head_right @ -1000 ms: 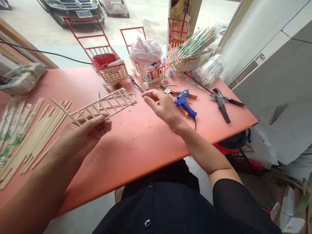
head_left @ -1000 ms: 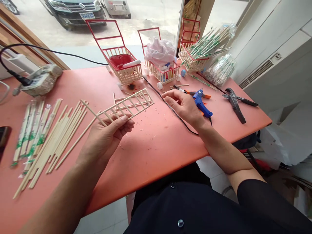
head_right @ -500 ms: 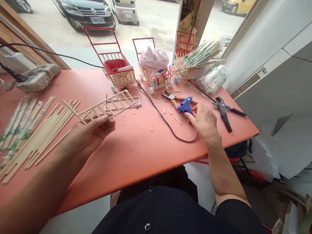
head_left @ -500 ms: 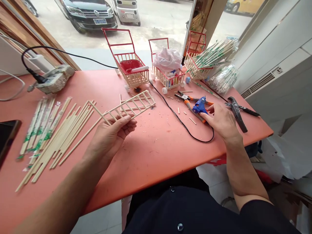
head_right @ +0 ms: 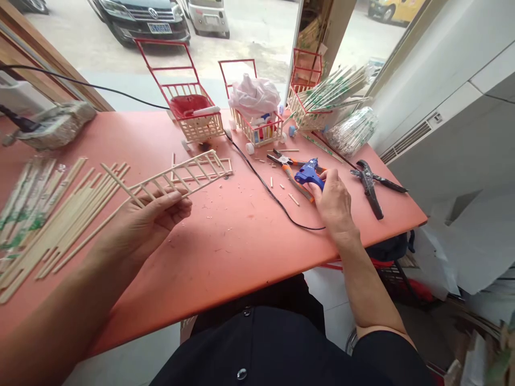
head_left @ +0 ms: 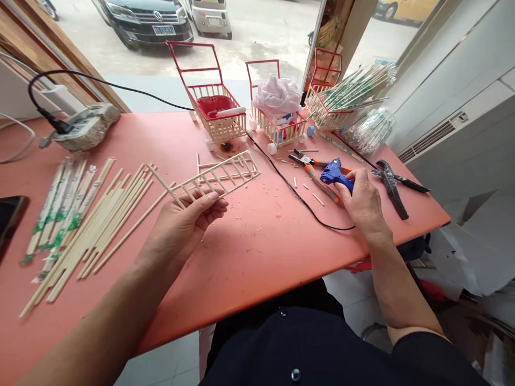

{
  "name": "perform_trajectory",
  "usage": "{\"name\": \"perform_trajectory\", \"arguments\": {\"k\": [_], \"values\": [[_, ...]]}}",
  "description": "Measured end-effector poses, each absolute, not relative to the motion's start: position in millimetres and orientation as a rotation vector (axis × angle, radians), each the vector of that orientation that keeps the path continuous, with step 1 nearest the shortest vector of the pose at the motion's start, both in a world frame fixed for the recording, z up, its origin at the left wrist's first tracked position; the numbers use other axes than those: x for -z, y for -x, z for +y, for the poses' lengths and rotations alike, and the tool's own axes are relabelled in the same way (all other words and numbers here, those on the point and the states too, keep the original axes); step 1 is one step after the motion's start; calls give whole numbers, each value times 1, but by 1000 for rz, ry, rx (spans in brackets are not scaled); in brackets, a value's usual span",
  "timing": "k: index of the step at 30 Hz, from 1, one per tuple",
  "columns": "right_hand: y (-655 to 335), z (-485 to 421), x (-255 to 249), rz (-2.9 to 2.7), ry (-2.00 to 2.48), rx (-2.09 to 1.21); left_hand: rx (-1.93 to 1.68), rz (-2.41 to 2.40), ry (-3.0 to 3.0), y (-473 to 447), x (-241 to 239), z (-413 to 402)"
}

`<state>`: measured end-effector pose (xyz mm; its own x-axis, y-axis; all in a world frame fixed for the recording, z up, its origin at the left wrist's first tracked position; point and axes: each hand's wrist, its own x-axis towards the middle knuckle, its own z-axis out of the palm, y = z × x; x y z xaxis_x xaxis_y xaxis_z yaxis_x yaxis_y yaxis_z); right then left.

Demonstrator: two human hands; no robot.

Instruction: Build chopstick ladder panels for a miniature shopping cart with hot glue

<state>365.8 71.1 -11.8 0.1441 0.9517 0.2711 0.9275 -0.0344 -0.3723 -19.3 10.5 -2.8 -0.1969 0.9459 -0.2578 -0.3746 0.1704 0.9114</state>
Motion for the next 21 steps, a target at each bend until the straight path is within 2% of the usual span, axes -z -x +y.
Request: {"name": "perform_trajectory", "arguments": {"k": [7, 9, 14, 17, 21], "values": [[-369, 51, -13, -1676, 1571, 65, -1379, 1192, -660, 19, 2, 11], [-365, 48, -23, -1577, 1435, -105, -1376, 1189, -672, 18, 3, 11], [-334, 58, -47, -1594, 1018, -954, -1405, 1188, -681, 17, 2, 9], [-306, 75, -54, -1729, 886, -1175, -1427, 1187, -681, 17, 0, 9], [-278, 94, -44, -1746, 837, -1232, -1427, 1214, -676, 17, -2, 9]]}}
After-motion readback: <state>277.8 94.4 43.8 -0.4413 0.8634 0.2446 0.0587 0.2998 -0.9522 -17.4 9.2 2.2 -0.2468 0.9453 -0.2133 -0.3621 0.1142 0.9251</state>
